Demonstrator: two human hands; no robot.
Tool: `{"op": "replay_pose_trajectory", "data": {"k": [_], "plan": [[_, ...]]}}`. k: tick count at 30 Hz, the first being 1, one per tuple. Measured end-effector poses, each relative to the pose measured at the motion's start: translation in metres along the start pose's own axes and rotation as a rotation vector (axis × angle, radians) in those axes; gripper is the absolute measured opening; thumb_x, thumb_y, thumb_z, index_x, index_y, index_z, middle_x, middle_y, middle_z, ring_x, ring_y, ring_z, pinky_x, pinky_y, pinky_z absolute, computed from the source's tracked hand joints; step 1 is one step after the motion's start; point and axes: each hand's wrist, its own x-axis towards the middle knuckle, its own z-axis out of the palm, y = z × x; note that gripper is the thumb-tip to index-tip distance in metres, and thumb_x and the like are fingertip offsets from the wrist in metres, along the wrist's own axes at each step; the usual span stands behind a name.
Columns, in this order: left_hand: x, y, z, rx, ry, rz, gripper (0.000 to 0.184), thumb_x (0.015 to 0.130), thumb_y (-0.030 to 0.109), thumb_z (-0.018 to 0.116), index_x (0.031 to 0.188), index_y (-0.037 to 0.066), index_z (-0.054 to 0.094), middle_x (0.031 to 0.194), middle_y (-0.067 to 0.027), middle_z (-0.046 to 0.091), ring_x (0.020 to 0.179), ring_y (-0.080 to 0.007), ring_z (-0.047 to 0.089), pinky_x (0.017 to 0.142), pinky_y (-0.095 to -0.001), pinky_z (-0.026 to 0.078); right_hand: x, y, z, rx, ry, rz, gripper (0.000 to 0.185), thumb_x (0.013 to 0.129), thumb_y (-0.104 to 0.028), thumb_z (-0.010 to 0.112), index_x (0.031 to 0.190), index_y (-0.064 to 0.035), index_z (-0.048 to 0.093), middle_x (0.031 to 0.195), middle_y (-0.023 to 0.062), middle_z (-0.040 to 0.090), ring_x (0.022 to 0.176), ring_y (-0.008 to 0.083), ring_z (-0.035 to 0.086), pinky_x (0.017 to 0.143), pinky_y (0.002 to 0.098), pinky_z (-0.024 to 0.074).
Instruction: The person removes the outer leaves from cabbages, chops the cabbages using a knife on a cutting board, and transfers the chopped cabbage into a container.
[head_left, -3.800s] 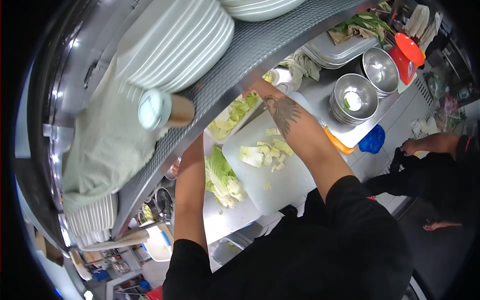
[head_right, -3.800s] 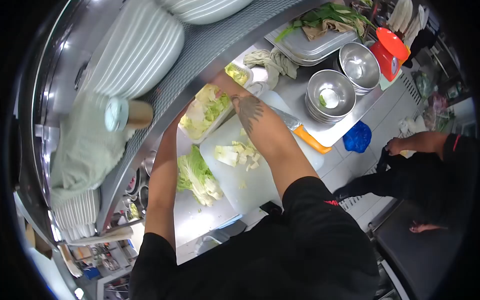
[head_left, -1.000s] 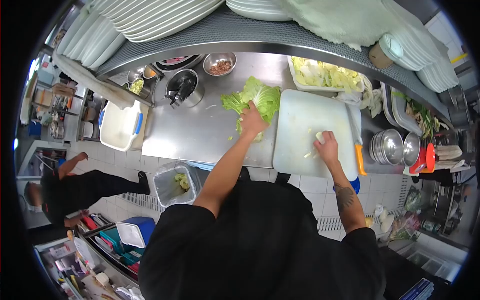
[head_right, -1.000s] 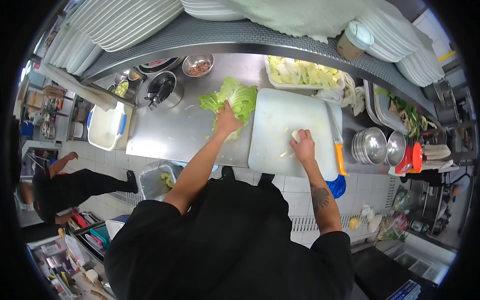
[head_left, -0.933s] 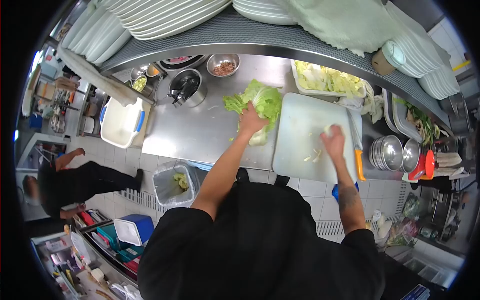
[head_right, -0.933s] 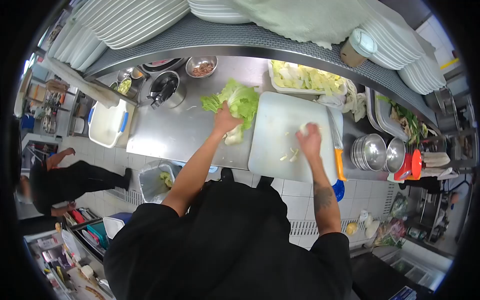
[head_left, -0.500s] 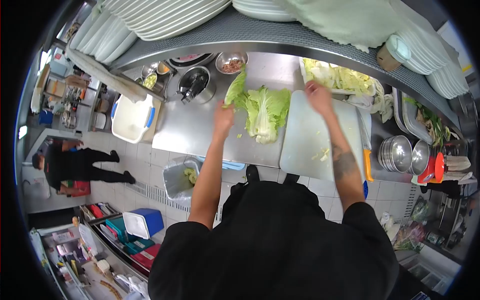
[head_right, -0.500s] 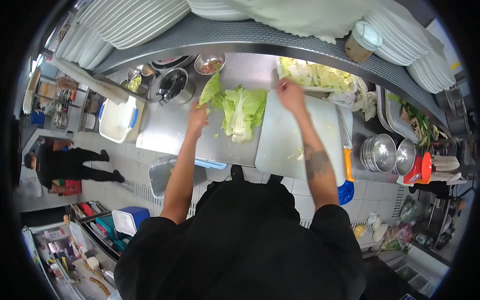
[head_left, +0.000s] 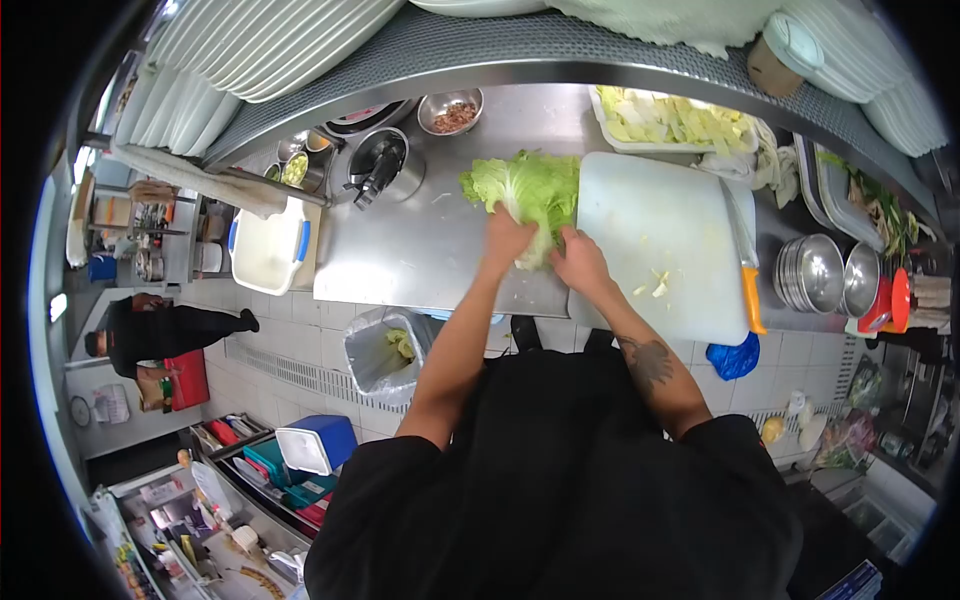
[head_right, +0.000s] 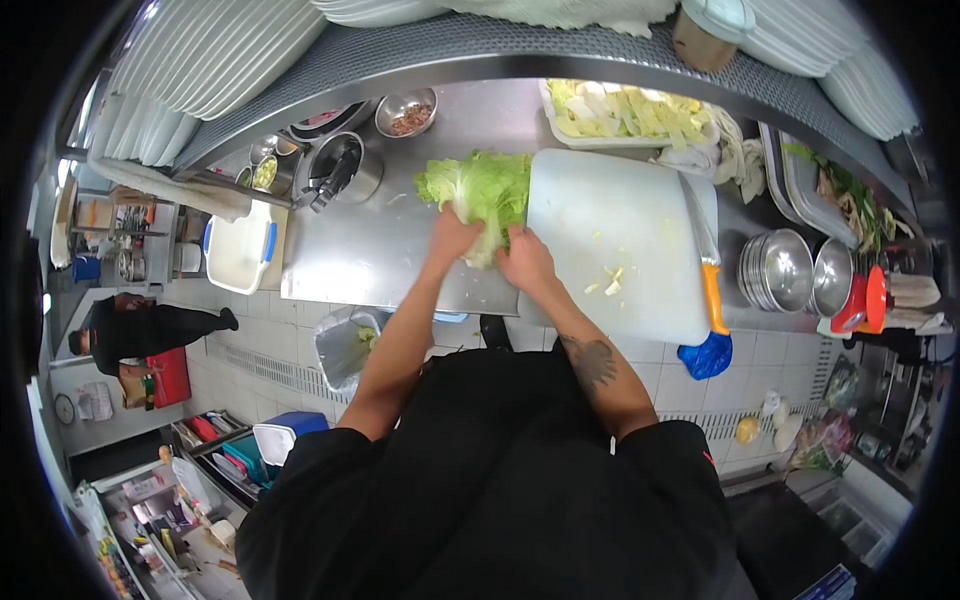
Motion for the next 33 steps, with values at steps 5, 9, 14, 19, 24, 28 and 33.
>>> {"op": "replay_pose_trajectory", "data": {"k": [5, 9, 14, 19, 24, 28, 33], "plan": [[0.009, -0.031, -0.065, -0.63, -0.063, -0.17, 0.065, 0.077, 0.014, 0.066, 0.133, -0.008, 0.04, 0.107, -0.0237, 0.063, 0.092, -0.0312, 0.066, 0.082, -0.0379, 0.053, -0.005, -0.031, 0.008, -0.047, -0.071, 0.105, 0.068, 0.081, -0.029, 0.072, 0.131, 0.0033, 0.04, 0.11, 0.0315, 0.06, 0.098, 0.0445, 0.063, 0.084, 0.0485, 0.0526], [-0.013, -0.021, -0.096, -0.827, -0.011, -0.254, 0.058, 0.077, 0.006, 0.062, 0.129, -0.007, 0.041, 0.107, -0.0193, 0.062, 0.091, -0.027, 0.065, 0.079, -0.0359, 0.053, 0.0, -0.043, 0.018, -0.096, -0.007, 0.134, 0.083, 0.078, -0.028, 0.075, 0.142, 0.0023, 0.03, 0.112, 0.0303, 0.061, 0.101, 0.0436, 0.063, 0.087, 0.0483, 0.0518], [-0.019, -0.036, -0.05, -0.375, 0.163, -0.009, 0.063, 0.075, 0.013, 0.068, 0.129, -0.005, 0.04, 0.105, -0.0245, 0.06, 0.107, -0.0384, 0.059, 0.09, -0.0437, 0.049, 0.008, -0.032, 0.035, 0.308, 0.104, 0.231, 0.079, 0.076, -0.017, 0.077, 0.14, 0.002, 0.035, 0.109, 0.0246, 0.064, 0.098, 0.0367, 0.064, 0.084, 0.0432, 0.0524], [-0.049, 0.014, -0.014, -0.29, 0.024, -0.051, 0.082, 0.071, 0.024, 0.077, 0.136, -0.002, 0.035, 0.104, -0.029, 0.058, 0.12, -0.0479, 0.049, 0.099, -0.047, 0.043, 0.012, -0.004, 0.054, 0.594, -0.026, 0.185, 0.061, 0.079, -0.001, 0.072, 0.134, 0.0023, 0.046, 0.102, 0.0115, 0.066, 0.087, 0.0184, 0.061, 0.077, 0.0313, 0.0507], [-0.045, 0.017, -0.004, -0.495, -0.077, -0.069, 0.081, 0.074, 0.02, 0.076, 0.139, -0.001, 0.031, 0.111, -0.0253, 0.06, 0.113, -0.0387, 0.057, 0.096, -0.0418, 0.047, -0.001, -0.01, 0.04, 1.033, -0.068, 0.1, 0.046, 0.084, 0.006, 0.057, 0.129, 0.001, 0.052, 0.105, 0.0057, 0.065, 0.087, 0.0129, 0.059, 0.074, 0.0279, 0.0481], [-0.033, 0.007, -0.02, -0.948, -0.287, -0.142, 0.066, 0.081, 0.008, 0.068, 0.138, 0.003, 0.035, 0.116, -0.0173, 0.06, 0.103, -0.0279, 0.063, 0.083, -0.0372, 0.054, -0.013, -0.036, 0.008, 1.288, -0.14, 0.076, 0.035, 0.088, 0.005, 0.049, 0.122, 0.0002, 0.056, 0.104, 0.0053, 0.065, 0.092, 0.0133, 0.06, 0.075, 0.0297, 0.0483], [-0.025, -0.023, -0.08, -1.171, -0.368, -0.201, 0.057, 0.083, -0.001, 0.057, 0.135, 0.007, 0.035, 0.116, -0.0146, 0.058, 0.093, -0.0244, 0.066, 0.065, -0.0407, 0.059, 0.008, -0.027, 0.026, 0.626, -0.008, 0.115, 0.035, 0.087, -0.012, 0.058, 0.12, -0.0008, 0.055, 0.114, 0.0123, 0.063, 0.101, 0.0214, 0.061, 0.081, 0.0346, 0.0501]]}}
